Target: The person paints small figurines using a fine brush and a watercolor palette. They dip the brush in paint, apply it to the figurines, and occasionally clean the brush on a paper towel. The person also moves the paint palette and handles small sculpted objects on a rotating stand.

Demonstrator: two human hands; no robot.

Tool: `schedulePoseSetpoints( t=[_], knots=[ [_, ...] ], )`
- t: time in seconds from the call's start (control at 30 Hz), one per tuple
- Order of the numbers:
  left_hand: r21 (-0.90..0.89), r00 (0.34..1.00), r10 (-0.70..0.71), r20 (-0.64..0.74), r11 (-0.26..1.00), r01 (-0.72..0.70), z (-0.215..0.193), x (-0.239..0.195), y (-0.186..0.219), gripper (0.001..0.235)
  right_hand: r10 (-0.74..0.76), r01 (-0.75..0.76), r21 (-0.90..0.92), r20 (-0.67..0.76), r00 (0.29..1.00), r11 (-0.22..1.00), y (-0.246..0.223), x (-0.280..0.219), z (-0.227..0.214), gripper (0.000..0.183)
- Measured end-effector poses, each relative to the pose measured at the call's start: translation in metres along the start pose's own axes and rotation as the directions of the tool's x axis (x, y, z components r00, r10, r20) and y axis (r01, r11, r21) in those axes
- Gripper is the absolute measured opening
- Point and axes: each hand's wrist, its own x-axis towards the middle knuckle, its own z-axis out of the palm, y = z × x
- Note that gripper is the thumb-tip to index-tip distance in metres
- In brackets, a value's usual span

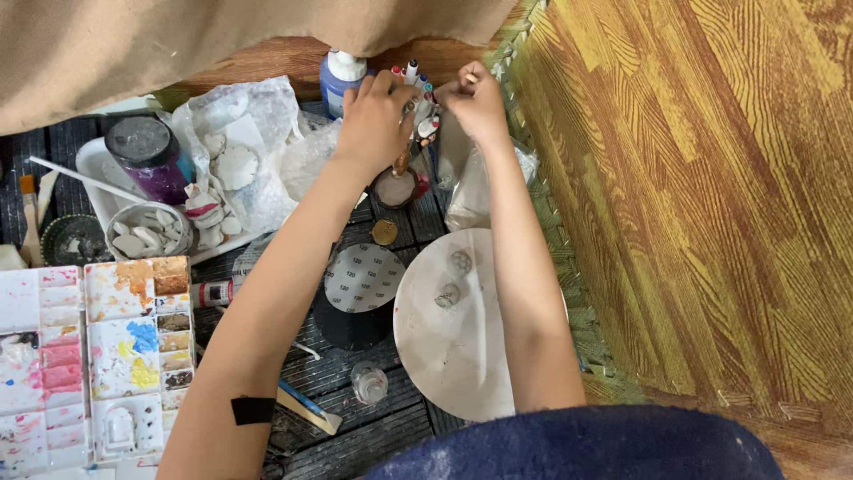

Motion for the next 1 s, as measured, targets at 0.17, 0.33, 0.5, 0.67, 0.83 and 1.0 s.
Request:
schedulePoseSetpoints(
  t=[0.17, 0.33, 0.5, 0.67, 0.83, 1.0],
  knots=[
    [0.102, 0.996, 0.094, -0.007, 0.990, -0.093, -0.001, -0.003, 0.003, 0.044, -0.172, 0.173, 0.099, -0.011, 0.985, 0.980, 0.014, -0.001, 0.008, 0.039],
    [0.034, 0.999, 0.032, -0.030, 0.999, -0.031, 0.009, 0.000, 0.005, 0.034, 0.003, -0.015, 0.259, 0.046, 0.999, 0.966, 0.000, -0.010, 0.001, 0.036],
    [-0.030, 0.982, -0.068, -0.175, 0.997, 0.064, 0.021, 0.008, 0.010, 0.032, 0.017, -0.016, 0.105, -0.002, 1.000, 0.994, -0.027, -0.011, 0.006, 0.031],
    [0.064, 0.990, -0.015, -0.138, 0.998, 0.024, 0.025, 0.008, 0.004, 0.018, 0.336, -0.333, 0.080, -0.037, 0.941, 0.940, -0.039, -0.010, 0.011, 0.017],
    [0.363, 0.991, 0.113, -0.066, 0.928, -0.082, 0.024, 0.010, 0.002, 0.012, 0.287, -0.287, 0.020, -0.015, 0.958, 0.958, -0.034, -0.011, 0.008, 0.024],
    [0.349, 0.949, 0.245, -0.196, 0.922, -0.166, -0.019, 0.001, 0.020, 0.036, -0.146, 0.061, -0.468, -0.146, 0.978, 0.881, -0.051, -0.040, -0.006, 0.036]
  ],
)
